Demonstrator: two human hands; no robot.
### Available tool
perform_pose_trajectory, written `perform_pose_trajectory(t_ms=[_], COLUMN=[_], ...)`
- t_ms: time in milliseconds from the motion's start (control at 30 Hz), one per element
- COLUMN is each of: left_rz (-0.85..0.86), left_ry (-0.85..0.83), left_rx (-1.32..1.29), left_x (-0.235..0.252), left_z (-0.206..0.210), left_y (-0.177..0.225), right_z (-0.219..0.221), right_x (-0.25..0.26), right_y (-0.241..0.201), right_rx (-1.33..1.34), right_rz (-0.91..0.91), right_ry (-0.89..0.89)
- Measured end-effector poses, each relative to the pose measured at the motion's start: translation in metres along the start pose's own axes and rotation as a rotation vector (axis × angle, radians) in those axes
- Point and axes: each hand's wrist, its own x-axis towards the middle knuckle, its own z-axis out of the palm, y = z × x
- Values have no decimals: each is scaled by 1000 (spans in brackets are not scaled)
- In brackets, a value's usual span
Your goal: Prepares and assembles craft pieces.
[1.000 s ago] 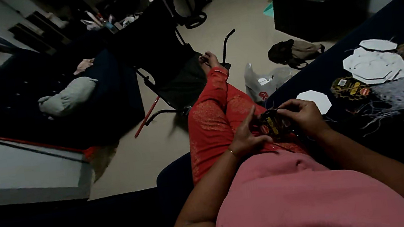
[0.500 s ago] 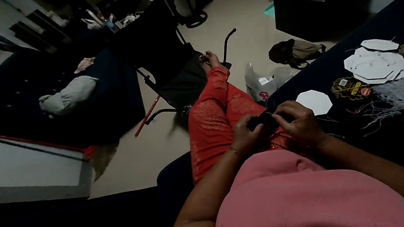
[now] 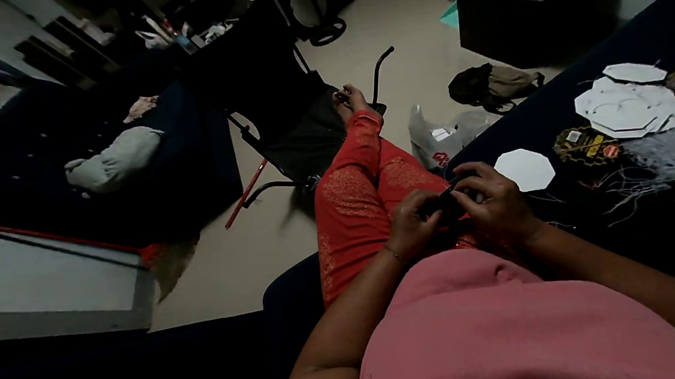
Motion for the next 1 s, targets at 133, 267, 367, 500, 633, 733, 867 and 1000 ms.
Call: perform_pose_trajectory(t_ms=[133,267,367,500,633,733,867,1000], left_rz=[-5,-203,-249,-161,-167,-235,-343,-458], left_ry=[-20,-20,-48,-87,-104,-95,-65,-80], left_rx=[-125,-383,-411,-376,-307,-218,-330,-608], left_x=[0,4,6,5,5,7,7,8], left_z=[-2,-3,-4,-5,-6,-7,-8,-8], left_y=[-4,2,6,4,5,2,-9,-8], right_z=[-1,-4,-6,-7,-9,-17,-30,-38], right_x=[-3,-4,-5,-6,-4,2,19,30], right_y=[3,1,-1,-3,-3,-5,-13,-21], right_rx=[78,127,147,154,169,228,384,527], right_rz=[-32,-96,-140,-165,-166,-120,-63,-16], right_ry=[-14,-28,-53,-65,-87,-116,-83,-54])
